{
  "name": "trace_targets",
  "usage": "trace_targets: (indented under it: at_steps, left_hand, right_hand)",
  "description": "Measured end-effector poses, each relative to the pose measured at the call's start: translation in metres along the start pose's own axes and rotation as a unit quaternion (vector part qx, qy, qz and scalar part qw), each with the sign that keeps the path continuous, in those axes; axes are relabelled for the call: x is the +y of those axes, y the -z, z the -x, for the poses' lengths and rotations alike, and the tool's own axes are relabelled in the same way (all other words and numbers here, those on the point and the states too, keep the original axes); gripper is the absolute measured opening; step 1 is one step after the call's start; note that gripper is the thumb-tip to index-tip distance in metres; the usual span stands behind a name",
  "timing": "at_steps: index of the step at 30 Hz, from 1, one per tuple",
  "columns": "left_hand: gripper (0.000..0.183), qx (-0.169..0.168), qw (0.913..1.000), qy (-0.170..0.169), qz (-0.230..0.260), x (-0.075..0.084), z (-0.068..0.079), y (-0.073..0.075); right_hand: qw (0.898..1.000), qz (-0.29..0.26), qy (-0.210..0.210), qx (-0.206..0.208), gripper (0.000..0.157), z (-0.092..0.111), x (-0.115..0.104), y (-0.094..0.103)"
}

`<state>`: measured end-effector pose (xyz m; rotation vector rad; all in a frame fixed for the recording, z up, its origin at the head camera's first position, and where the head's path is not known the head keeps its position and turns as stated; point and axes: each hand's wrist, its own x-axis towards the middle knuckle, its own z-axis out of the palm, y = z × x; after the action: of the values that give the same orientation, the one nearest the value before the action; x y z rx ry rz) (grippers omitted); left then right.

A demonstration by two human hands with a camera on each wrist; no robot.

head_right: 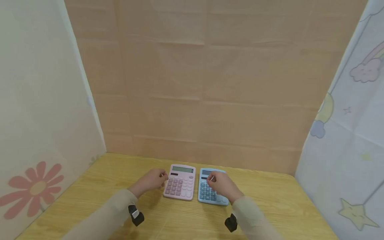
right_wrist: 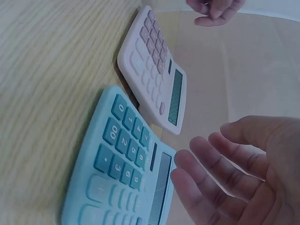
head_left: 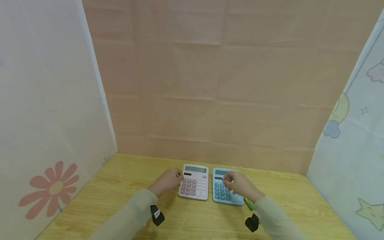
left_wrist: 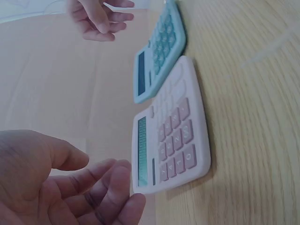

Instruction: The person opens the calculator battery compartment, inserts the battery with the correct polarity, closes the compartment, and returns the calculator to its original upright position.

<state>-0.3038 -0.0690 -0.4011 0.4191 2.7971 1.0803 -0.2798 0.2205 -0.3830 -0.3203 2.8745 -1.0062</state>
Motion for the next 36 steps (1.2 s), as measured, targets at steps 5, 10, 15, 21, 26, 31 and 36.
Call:
trace_targets:
  at_steps: [5,10,15,21,26,31,36]
  left_hand:
    - [0.021,0.005,0.9968,0.019,0.078,0.001,-0.001,0.003]
    - [0.018,0.009,0.9901,0.047,0.132,0.000,0.001,0.003]
    - [0.021,0.002,0.9860,0.075,0.149,-0.007,-0.001,0.001]
    - [0.022,-0.010,0.9836,0.092,0.155,-0.015,-0.003,0.000]
    - [0.020,-0.033,0.9810,0.115,0.153,-0.018,-0.001,-0.002]
    - [0.019,-0.048,0.9795,0.132,0.145,-0.021,0.003,-0.006]
    - [0.015,-0.045,0.9776,0.148,0.143,-0.023,0.003,-0.010]
  right_hand:
    - [1.000,0.007,0.007,-0.008,0.006,-0.013,-0.007,0.008]
    - [1.000,-0.001,0.019,-0.010,0.008,-0.031,-0.020,0.006]
    - [0.999,-0.041,-0.002,-0.005,0.013,-0.054,-0.025,-0.003]
    - [0.996,-0.080,-0.042,0.022,0.023,-0.081,-0.023,-0.014]
    - [0.997,-0.049,-0.050,0.034,0.035,-0.097,-0.023,-0.023]
    - [0.999,-0.023,-0.029,0.023,0.038,-0.101,-0.026,-0.029]
    - [0.999,-0.024,-0.025,0.023,0.034,-0.106,-0.024,-0.033]
